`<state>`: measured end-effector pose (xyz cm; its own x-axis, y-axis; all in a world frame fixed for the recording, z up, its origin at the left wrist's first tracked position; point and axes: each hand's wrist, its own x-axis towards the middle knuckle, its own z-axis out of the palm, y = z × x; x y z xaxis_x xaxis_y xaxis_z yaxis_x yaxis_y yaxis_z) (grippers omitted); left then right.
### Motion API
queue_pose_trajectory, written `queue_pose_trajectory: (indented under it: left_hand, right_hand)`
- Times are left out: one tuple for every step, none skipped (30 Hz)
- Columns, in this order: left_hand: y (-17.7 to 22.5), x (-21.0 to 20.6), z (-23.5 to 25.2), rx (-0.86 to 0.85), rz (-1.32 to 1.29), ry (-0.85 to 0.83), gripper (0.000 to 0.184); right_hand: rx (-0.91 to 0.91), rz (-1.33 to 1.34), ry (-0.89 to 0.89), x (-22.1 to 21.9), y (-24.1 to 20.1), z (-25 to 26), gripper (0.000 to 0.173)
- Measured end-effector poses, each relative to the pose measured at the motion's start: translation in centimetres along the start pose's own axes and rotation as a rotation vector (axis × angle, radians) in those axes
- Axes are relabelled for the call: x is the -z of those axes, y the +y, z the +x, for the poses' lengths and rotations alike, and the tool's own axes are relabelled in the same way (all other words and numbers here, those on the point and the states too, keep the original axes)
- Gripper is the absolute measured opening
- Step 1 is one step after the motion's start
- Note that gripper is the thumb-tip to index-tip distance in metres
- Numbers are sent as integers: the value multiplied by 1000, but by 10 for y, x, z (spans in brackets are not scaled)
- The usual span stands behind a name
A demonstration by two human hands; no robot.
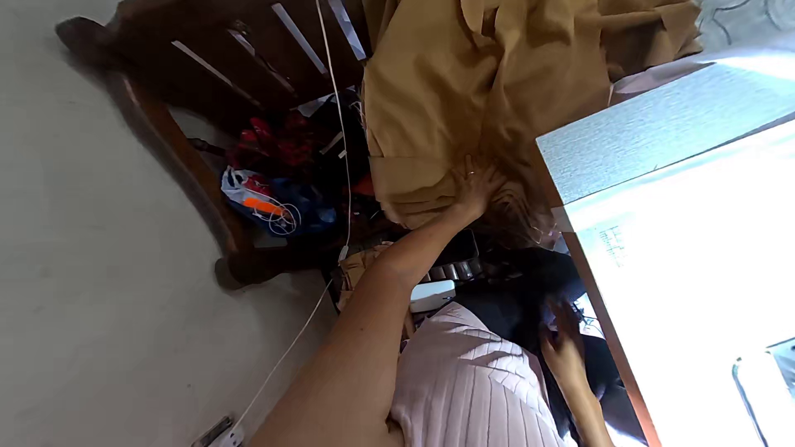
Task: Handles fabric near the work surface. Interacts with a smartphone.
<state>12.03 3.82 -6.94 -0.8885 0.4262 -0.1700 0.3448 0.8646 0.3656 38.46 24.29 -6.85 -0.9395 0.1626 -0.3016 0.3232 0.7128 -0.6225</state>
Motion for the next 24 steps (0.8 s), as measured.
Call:
queue_pose_trajectory:
  left_hand:
    - [-9,-24,20,19,-32,-9,47]
    - [-10,-33,39,89,-21,-105,51]
    - [-10,-41,53,135,-12,-141,50]
    - [-9,-46,61,161,-5,-155,47]
    - [-9,-47,65,168,3,-160,46]
    - [-8,-47,63,161,5,-160,47]
    - [-9,-46,57,140,6,-163,51]
    - [-12,-45,47,107,-3,-177,60]
    - [-16,-44,35,61,-18,-201,76]
    - [-22,-42,26,12,-20,-223,89]
    - [-29,-39,16,-31,-36,-235,99]
    - [-34,-35,6,-68,-61,-241,105]
    - [-39,-29,-4,-103,-93,-230,103]
    - [-42,-22,-16,-130,-139,-200,96]
    - [-44,-21,-33,-165,-208,-124,83]
    - [-47,-25,-53,-197,-279,-11,64]
    - [-48,-31,-74,-215,-325,95,45]
    - [-48,-39,-95,-228,-327,163,33]
    - [-49,-46,-116,-243,-301,172,29]
    - [-52,-54,-134,-254,-255,130,28]
    - [-55,-61,-148,-249,-187,65,27]
    - [-57,-70,-160,-214,-115,-12,29]
    - [-59,-78,-169,-154,-55,-91,36]
    - [-60,-86,-176,-82,3,-152,45]
  right_hand:
    - [-25,-23,31,1,9,-9,47]
    - [-46,-40,52,3,16,-15,46]
    - [-65,-57,59,4,21,-19,45]
    - [-78,-65,55,6,24,-22,44]
    - [-78,-68,36,8,28,-24,44]
    - [-69,-61,4,10,30,-27,43]
    - [-65,-52,-54,11,32,-31,42]
    - [-69,-40,-138,12,32,-36,41]
    - [-86,-32,-228,12,33,-40,41]
    - [-118,-17,-317,12,32,-43,42]
    - [-160,7,-392,11,32,-46,45]
    - [-199,45,-431,8,33,-49,48]
    - [-215,82,-424,5,35,-52,50]
    - [-220,102,-402,3,37,-55,50]
    - [-219,96,-383,3,39,-58,50]
    - [-213,70,-371,3,41,-60,49]
    - [-207,37,-368,5,42,-62,47]
    - [-205,7,-371,6,42,-63,45]
    - [-202,-13,-374,7,43,-64,44]
    - [-195,-24,-373,7,45,-65,43]
    - [-192,-30,-369,7,46,-67,43]
    - [-198,-34,-374,7,46,-67,43]
    - [-204,-41,-385,7,46,-68,42]
    - [-208,-52,-390,6,46,-69,42]
